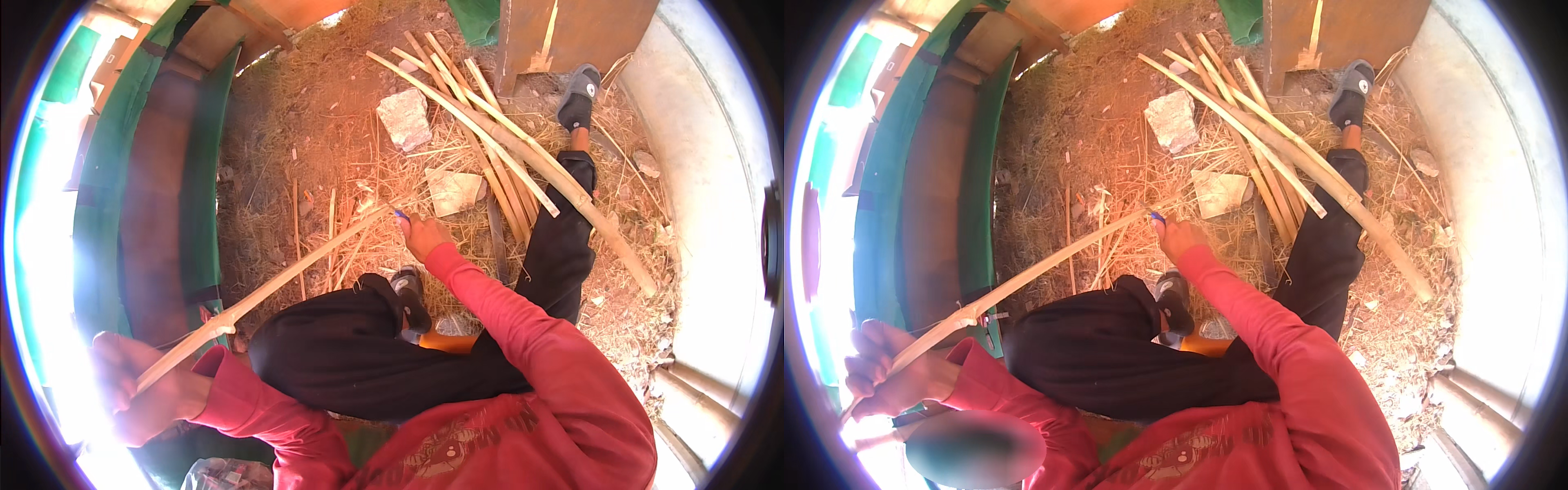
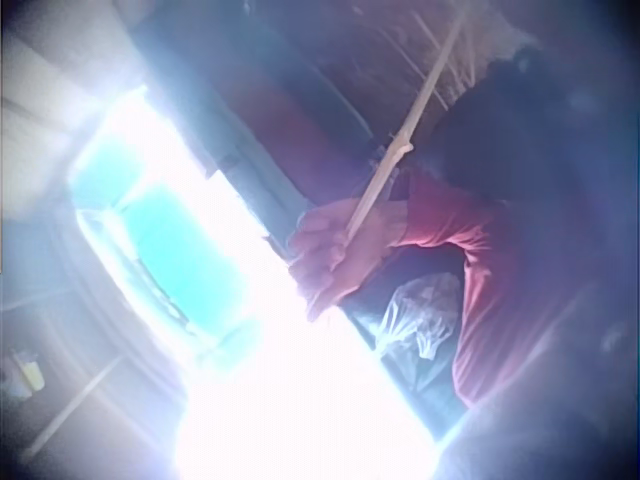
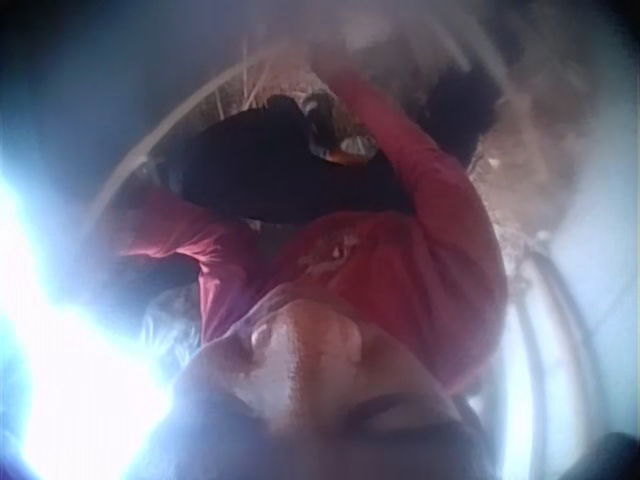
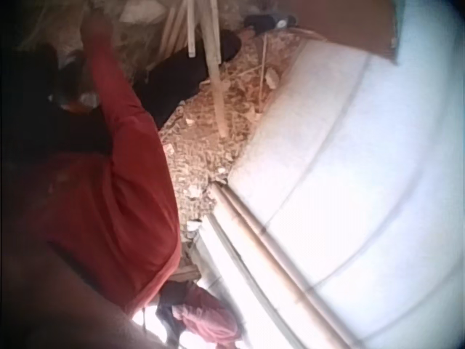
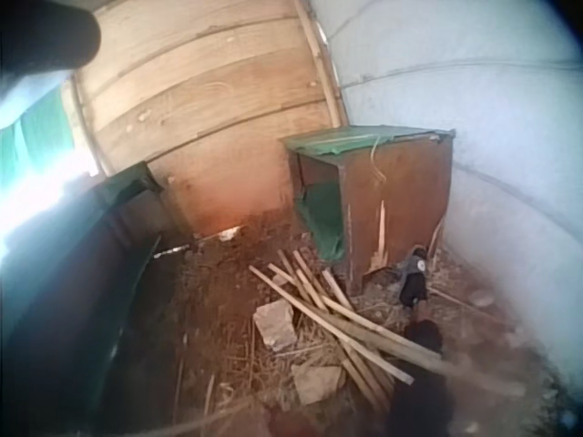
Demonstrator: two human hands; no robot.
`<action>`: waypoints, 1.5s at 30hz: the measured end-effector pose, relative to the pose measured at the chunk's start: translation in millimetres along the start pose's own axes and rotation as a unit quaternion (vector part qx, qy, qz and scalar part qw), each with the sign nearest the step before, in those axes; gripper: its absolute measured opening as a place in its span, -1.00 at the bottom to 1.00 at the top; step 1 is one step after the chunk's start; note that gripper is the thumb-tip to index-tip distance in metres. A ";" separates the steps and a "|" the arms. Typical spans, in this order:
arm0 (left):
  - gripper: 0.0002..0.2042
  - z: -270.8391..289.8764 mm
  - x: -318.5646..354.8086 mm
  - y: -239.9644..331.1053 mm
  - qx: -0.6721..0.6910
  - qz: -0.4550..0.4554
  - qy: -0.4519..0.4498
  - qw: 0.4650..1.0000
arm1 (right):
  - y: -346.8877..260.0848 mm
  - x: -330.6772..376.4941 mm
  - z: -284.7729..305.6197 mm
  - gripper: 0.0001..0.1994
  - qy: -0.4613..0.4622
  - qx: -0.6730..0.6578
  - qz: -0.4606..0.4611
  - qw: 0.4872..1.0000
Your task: The person sits on the ground and uses a small knife to shave and shape a thin wooden stick. They hold the stick in their left hand and carefully scrape the surface with the knife in their right hand, creating wood shavings.
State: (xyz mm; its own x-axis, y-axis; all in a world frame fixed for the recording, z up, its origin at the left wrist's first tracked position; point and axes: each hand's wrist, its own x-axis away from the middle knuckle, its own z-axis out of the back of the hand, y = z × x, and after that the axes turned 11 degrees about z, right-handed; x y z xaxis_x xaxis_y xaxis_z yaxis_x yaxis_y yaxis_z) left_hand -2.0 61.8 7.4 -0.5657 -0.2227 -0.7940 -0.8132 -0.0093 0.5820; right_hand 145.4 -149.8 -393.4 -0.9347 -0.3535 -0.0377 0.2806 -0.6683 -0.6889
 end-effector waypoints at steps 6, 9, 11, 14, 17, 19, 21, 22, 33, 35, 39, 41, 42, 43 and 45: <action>-0.55 -2.0 5.2 -1.7 0.012 0.010 0.057 0.998 | 149.3 28.4 -51.7 -0.70 -0.185 0.135 -0.056 0.972; -0.57 6.2 -0.5 -4.3 -0.021 0.007 0.100 0.995 | 138.4 74.7 -30.3 -0.66 -0.193 0.143 0.011 0.971; -0.57 15.9 -5.2 -0.9 -0.038 0.017 0.097 0.994 | 101.5 73.8 -25.8 -0.62 -0.170 0.026 0.012 0.985; -0.55 16.7 -9.3 -4.3 -0.037 -0.005 0.006 0.999 | -10.8 63.9 46.7 -0.57 -0.075 -0.116 -0.018 0.990; -0.59 -0.3 -3.7 0.5 0.000 0.000 -0.068 0.998 | -97.8 74.4 113.6 -0.64 0.001 -0.231 0.207 0.951; -0.72 -23.5 -1.3 -11.5 0.008 -0.034 -0.073 0.997 | -142.4 87.4 143.2 -0.71 -0.030 -0.304 0.231 0.924; -0.72 -39.7 0.7 -17.9 0.022 -0.053 -0.092 0.994 | -165.4 98.9 150.5 -0.69 0.000 -0.315 0.221 0.923; -0.70 -43.7 2.6 -17.8 0.033 -0.046 -0.116 0.992 | -172.6 101.5 153.3 -0.68 0.001 -0.318 0.215 0.923; -0.46 -49.3 14.0 -10.1 0.049 -0.034 -0.165 0.985 | -184.4 109.1 133.7 -0.72 0.088 -0.175 0.208 0.958; -0.44 -56.9 17.2 -13.9 0.047 -0.041 -0.144 0.988 | -184.9 109.9 138.6 -0.72 0.105 -0.150 0.207 0.961; -0.41 -56.3 11.8 -14.0 0.077 -0.045 -0.154 0.984 | -176.1 107.7 124.3 -0.67 0.093 -0.100 0.129 0.982; -0.38 -59.1 10.3 -20.3 0.087 -0.046 -0.137 0.986 | -132.5 101.1 109.8 -0.63 0.067 -0.094 0.052 0.992; -0.37 -60.1 10.6 -20.4 0.091 -0.052 -0.136 0.985 | -130.5 106.6 118.8 -0.64 0.058 -0.110 0.070 0.990; -0.37 -62.3 9.1 -19.4 0.094 -0.065 -0.138 0.984 | -131.2 111.6 127.1 -0.64 0.049 -0.124 0.087 0.987; -0.36 -68.4 13.3 -22.5 0.100 -0.066 -0.139 0.983 | -153.2 118.1 137.0 -0.66 0.118 -0.197 0.165 0.959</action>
State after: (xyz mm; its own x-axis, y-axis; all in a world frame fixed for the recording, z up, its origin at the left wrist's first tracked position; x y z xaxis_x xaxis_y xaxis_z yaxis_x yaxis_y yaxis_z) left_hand 18.0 -7.7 -4.3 -0.4457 0.0422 -0.8942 -0.8773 0.1780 0.4457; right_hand 21.9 -178.8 -193.1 -0.8461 -0.3139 -0.4309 0.5081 -0.2302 -0.8300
